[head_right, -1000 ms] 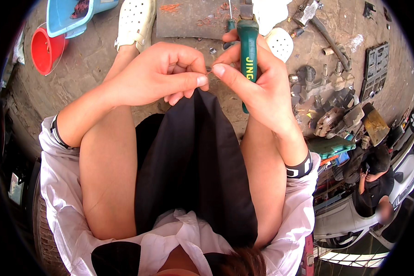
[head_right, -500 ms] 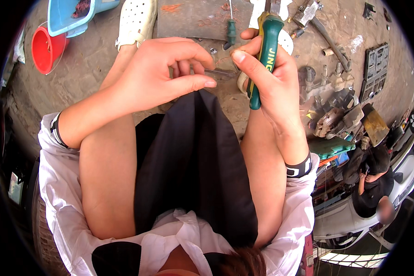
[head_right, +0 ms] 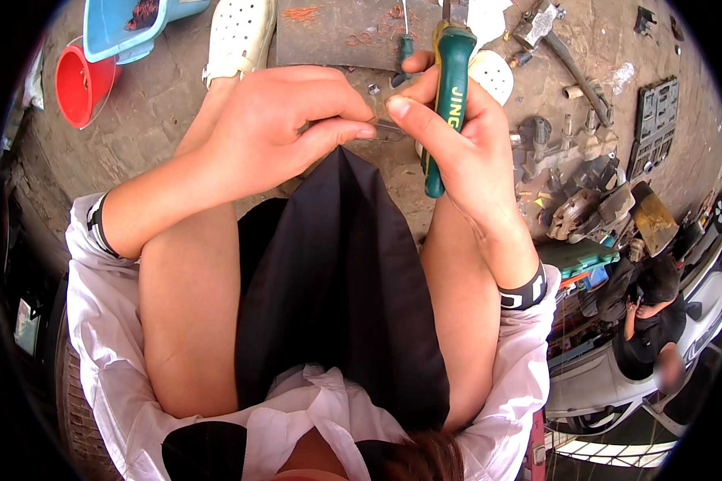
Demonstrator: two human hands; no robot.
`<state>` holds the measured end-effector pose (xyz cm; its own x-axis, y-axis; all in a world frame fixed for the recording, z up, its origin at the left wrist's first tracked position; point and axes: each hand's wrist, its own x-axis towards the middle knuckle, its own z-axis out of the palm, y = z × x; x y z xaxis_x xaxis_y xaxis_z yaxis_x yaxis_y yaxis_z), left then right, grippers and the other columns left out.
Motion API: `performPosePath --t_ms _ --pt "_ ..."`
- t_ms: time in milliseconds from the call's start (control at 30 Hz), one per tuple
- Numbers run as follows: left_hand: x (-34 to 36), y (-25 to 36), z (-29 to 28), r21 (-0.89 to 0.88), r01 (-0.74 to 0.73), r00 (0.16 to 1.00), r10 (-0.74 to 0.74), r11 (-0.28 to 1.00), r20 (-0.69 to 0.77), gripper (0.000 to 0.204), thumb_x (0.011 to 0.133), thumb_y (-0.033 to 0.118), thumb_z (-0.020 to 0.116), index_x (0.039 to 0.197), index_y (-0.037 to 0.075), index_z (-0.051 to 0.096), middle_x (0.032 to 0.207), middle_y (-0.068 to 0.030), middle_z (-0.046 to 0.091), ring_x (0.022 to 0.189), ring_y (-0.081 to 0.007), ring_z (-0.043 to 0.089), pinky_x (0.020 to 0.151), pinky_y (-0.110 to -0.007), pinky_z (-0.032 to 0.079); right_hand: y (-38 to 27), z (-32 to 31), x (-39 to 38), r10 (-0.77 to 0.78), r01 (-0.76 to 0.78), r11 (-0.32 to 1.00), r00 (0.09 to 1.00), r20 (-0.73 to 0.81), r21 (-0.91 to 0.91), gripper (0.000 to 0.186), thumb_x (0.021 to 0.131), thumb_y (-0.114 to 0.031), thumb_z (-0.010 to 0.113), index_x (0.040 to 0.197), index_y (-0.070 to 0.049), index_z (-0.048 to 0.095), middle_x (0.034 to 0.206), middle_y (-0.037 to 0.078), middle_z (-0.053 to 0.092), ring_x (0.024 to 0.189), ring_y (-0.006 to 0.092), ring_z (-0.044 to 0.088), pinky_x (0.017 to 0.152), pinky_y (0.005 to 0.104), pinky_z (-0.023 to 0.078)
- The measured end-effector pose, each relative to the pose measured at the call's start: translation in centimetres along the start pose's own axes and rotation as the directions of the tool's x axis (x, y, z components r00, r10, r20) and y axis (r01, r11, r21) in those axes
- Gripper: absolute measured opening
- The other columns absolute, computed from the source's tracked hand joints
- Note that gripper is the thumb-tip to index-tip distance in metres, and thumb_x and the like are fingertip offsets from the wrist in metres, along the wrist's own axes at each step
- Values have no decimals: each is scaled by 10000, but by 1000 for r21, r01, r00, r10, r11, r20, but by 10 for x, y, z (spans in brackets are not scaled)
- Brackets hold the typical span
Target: The person sits on the floor and uses pliers to manipulate small metal components, likely lock pins or tumblers. They repeatedly pick up, adjust, and place down the components while working with the pliers.
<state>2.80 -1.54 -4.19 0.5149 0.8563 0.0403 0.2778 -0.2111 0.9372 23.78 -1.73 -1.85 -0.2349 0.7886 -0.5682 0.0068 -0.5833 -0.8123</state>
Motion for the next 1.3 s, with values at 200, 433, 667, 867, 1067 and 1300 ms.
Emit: performPosePath --t_ms 200,433,667,867,1067,1300 --pt "0 7 -3 -112 175 984 -168 978 65 54 849 71 700 877 32 677 747 -48 637 628 -127 609 547 -261 464 1 -2 1 31 -31 999 999 15 -12 33 865 -49 687 861 -20 672 749 3 586 978 114 527 891 285 394" --pt "-1 8 -2 -287 359 933 -335 888 133 65 902 55 646 908 -3 675 763 -38 631 610 -72 599 536 -213 476 0 3 0 2 -2 995 1000 -2 -98 44 873 -55 676 879 -12 685 788 16 625 1056 152 532 952 330 406" --pt "1 7 -4 -338 449 892 -392 827 226 89 914 57 637 898 -27 661 768 -39 619 603 -70 607 526 -202 481 1 -1 1 5 -1 992 1000 30 -126 78 886 -83 665 889 -10 692 920 42 644 1102 153 522 895 308 429" --pt "5 11 -9 -357 623 779 -513 696 360 107 924 80 629 896 -19 658 786 -42 646 603 -83 617 532 -214 486 4 2 1 -29 28 975 1000 -3 -220 81 874 -91 674 886 -15 697 1056 58 612 932 118 565 808 274 445" --pt "4 -5 -11 -463 643 766 -529 611 366 83 923 73 618 940 -2 651 767 -38 659 628 -76 623 574 -210 499 9 2 3 25 -35 958 999 -38 -284 101 880 -113 679 929 -32 715 1095 50 578 870 102 563 772 256 444" --pt "-10 -109 -25 -42 545 838 -546 837 -2 70 892 76 634 954 43 636 774 -30 658 680 -124 643 625 -276 520 14 -7 4 76 -104 957 991 -111 -271 150 914 -141 665 971 -10 712 1096 48 575 881 114 565 802 258 448"
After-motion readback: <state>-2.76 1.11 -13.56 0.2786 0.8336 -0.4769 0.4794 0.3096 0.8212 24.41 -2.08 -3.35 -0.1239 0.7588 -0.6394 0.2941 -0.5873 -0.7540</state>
